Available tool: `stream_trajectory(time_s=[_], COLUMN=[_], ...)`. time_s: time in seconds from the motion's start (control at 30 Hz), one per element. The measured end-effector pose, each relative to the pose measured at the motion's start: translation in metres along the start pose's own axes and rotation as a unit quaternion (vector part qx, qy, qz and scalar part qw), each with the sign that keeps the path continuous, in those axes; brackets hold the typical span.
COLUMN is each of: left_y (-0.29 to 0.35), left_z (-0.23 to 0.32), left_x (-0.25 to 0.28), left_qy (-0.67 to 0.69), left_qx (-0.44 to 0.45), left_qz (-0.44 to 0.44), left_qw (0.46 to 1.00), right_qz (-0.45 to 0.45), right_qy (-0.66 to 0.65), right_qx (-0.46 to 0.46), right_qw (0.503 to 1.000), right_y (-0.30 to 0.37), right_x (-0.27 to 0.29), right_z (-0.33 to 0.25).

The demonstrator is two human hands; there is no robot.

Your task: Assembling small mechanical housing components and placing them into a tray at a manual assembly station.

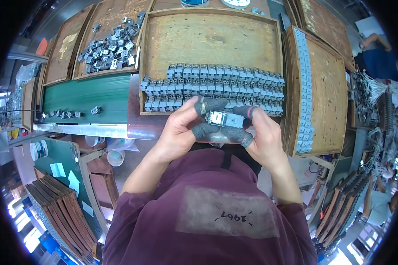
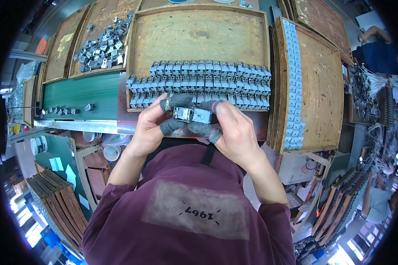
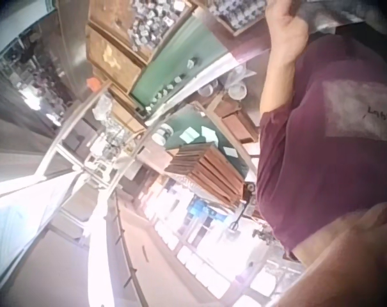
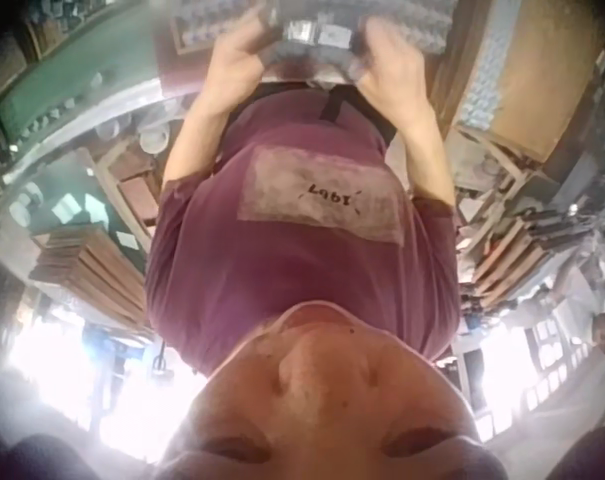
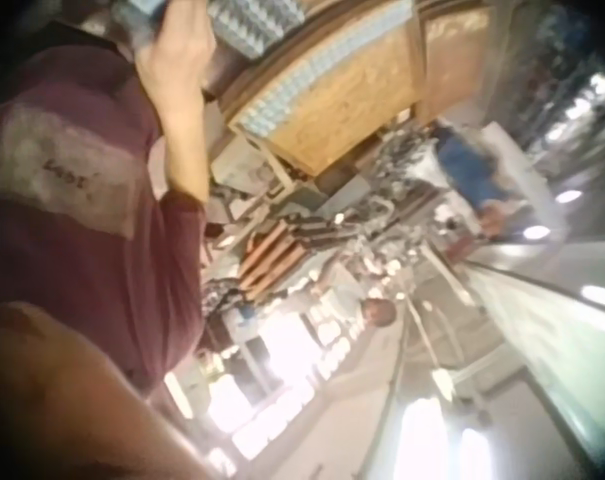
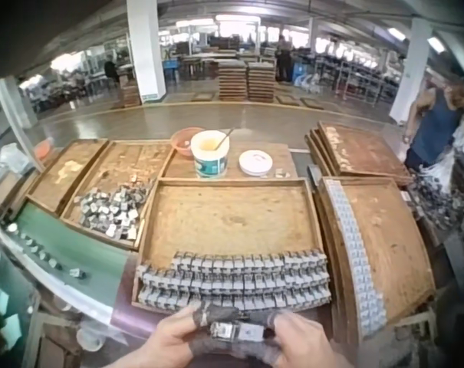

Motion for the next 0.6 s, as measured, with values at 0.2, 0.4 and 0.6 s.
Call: stream_trajectory(time_s=[0.2,0.4,0.6], left_y=[-0.001,-0.002,-0.008], left_z=[-0.006,-0.019,-0.019], left_x=[-0.017,-0.026,-0.014], left_qy=[-0.143,-0.281,-0.42], left_qx=[-0.041,-0.057,-0.189], left_qz=[-0.033,0.048,0.085], left_qw=[0.988,0.957,0.883], right_qz=[0.016,0.063,-0.008], right_qy=[0.126,0.178,0.016], right_qx=[0.059,0.05,-0.061], right_qw=[0.99,0.981,0.998], right_y=[-0.004,0.002,0.0], right_x=[0.002,-0.012,-0.023], right_z=[-0.015,0.0,0.013])
Point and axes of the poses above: each hand's wrist, its own y-axis away from the middle knuckle, its own x-axis out of the back of the hand, z = x × y, the point moved 9 cm from there along -y, towards the middle knuckle, and after that the axes turned 1 degree about -z, right-handed, at the moved point
